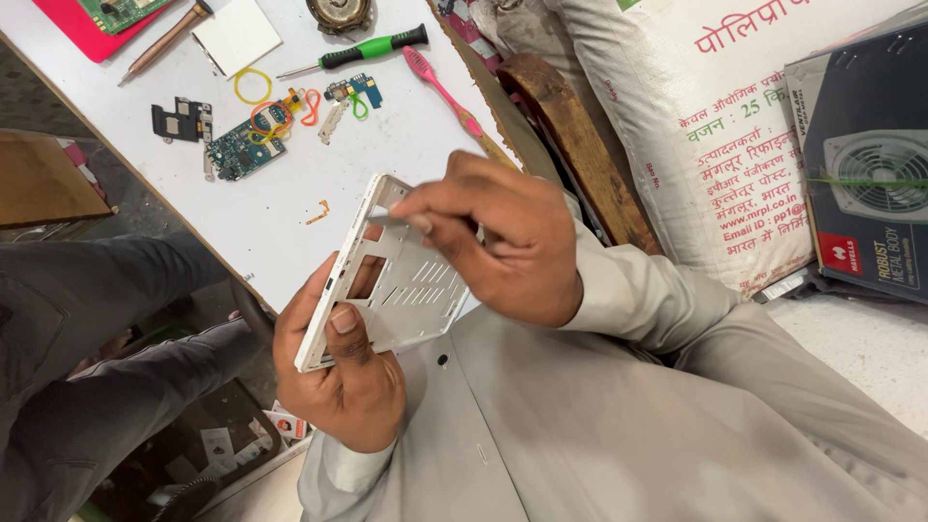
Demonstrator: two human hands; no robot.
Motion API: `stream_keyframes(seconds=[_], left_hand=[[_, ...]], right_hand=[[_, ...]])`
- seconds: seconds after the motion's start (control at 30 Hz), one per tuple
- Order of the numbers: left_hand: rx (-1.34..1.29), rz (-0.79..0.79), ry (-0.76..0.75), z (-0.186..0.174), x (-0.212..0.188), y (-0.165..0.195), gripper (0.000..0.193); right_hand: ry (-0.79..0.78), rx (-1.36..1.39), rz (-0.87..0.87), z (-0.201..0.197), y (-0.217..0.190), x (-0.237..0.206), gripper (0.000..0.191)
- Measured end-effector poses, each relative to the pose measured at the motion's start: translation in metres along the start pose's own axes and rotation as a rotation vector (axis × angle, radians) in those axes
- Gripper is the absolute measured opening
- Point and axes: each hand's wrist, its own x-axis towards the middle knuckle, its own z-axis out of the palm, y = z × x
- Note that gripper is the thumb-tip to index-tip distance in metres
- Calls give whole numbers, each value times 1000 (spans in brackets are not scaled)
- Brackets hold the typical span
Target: The person holds a white plastic device back cover on their lap and works around its edges, pressing and prying at the frame with a small metal tool, at one point setting the cover on the work table before picking it up again to continue working on it.
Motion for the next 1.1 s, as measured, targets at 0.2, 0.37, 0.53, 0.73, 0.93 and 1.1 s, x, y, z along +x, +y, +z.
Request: stream_keyframes(seconds=[0.2,0.37,0.53,0.73,0.93,1.1], left_hand=[[7,12,50,0,0,-2,50],[5,-14,26,-2,-3,-5,50],[6,-6,13,0,-3,-4,50],[-15,-3,-14,1,-1,1,48],[4,0,-12,1,-1,1,47],[8,15,-12,1,-3,-1,46]], right_hand=[[0,-103,-77,1,2,2,12],[51,-85,-75,3,2,2,10],[93,-109,-85,6,3,0,10],[135,-136,-130,7,5,-1,11],[126,-159,-161,6,6,-1,14],[149,-223,-158,5,4,0,14]])
